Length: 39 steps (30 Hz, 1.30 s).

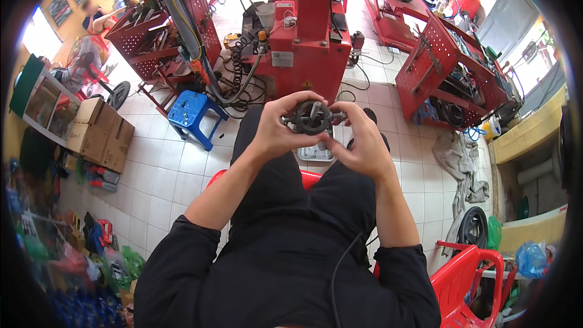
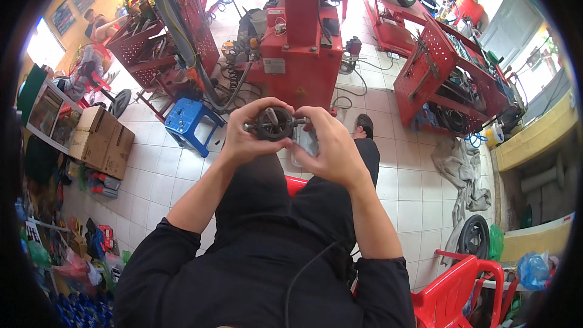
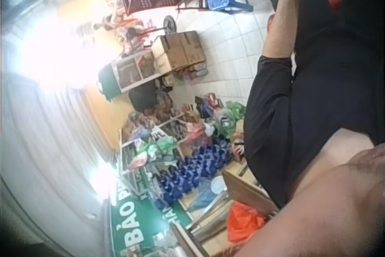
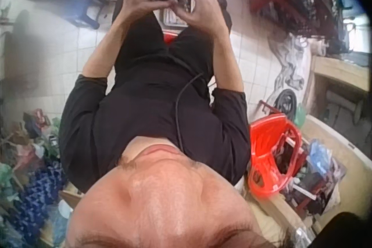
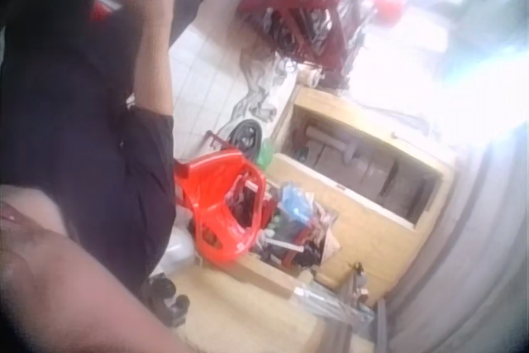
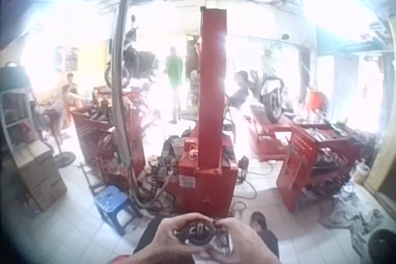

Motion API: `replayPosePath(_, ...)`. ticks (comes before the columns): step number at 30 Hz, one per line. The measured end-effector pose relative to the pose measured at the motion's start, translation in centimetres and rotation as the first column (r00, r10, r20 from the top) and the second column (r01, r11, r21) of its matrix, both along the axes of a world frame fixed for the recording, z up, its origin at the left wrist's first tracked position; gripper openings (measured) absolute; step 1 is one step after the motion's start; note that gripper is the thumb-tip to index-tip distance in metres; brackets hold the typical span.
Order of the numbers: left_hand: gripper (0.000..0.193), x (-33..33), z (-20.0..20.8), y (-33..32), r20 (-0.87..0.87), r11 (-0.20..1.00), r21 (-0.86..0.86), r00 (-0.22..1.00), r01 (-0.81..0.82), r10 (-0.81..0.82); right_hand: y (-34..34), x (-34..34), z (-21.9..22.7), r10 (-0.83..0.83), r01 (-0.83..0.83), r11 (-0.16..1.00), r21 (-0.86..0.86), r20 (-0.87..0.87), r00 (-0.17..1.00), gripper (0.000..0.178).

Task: The person sits on a red chair in a workshop, holding a cylindrical mechanical component. They use a screwdriver to tighten a screw on the component, then pick up a small metal ring and attach it to the assembly. The person continues to adjust and tighten parts of the mechanical component with their hands and the screwdriver.

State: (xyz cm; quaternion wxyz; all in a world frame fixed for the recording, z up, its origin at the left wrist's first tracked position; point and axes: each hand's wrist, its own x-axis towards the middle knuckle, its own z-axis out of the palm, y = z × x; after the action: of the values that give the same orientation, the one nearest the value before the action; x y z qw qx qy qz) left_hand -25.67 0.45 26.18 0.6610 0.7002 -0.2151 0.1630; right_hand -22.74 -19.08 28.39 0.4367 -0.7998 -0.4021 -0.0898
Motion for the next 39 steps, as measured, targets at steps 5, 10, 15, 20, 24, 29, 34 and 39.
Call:
replayPosePath(5, 0.052, -0.1, 0.2, 0.8, 0.077, 0.997, 0.036, 0.995, 0.062, -0.065, -0.2, -0.1, 0.2, 0.008, 0.004, 0.999, -0.041, 0.285, 0.959, 0.019)
replayPosePath(10, 0.053, -0.4, 0.3, 1.7, -0.002, 0.984, 0.036, 0.984, 0.176, -0.176, 0.3, -0.4, -0.2, 0.057, -0.039, 0.998, -0.059, 0.35, 0.935, 0.015)
replayPosePath(15, 0.052, -0.3, 0.4, 2.0, 0.008, 0.975, 0.033, 0.976, 0.218, -0.218, 0.4, -0.9, -0.5, 0.074, -0.064, 0.997, -0.052, 0.202, 0.977, 0.019)
replayPosePath(20, 0.052, -0.3, 0.6, 2.3, 0.002, 0.974, 0.109, 0.98, 0.198, -0.2, 0.4, -1.3, -0.5, 0.059, -0.06, 0.997, -0.042, -0.013, 0.998, 0.024)
replayPosePath(24, 0.052, -0.4, 0.2, 2.2, -0.041, 0.984, 0.054, 0.985, 0.169, -0.167, 0.4, -1.1, -0.4, -0.003, -0.008, 0.995, -0.1, -0.115, 0.993, 0.021)
replayPosePath(29, 0.051, 0.2, -0.8, 1.8, -0.092, 0.995, 0.036, 0.991, 0.097, -0.093, 1.1, -0.3, -1.0, -0.123, 0.124, 0.992, 0.006, -0.096, 0.988, 0.027)
replayPosePath(34, 0.053, 3.5, -3.2, 0.9, -0.104, 0.99, -0.122, 0.991, 0.074, -0.087, 1.4, 4.9, -3.9, -0.023, 0.082, 0.97, 0.227, -0.252, 0.967, 0.03)
replayPosePath(39, 0.051, 9.9, -6.5, -0.5, -0.164, 0.974, -0.226, 0.986, -0.023, -0.015, 2.7, 11.9, -7.9, 0.049, 0.11, 0.943, 0.313, -0.458, 0.887, 0.039)
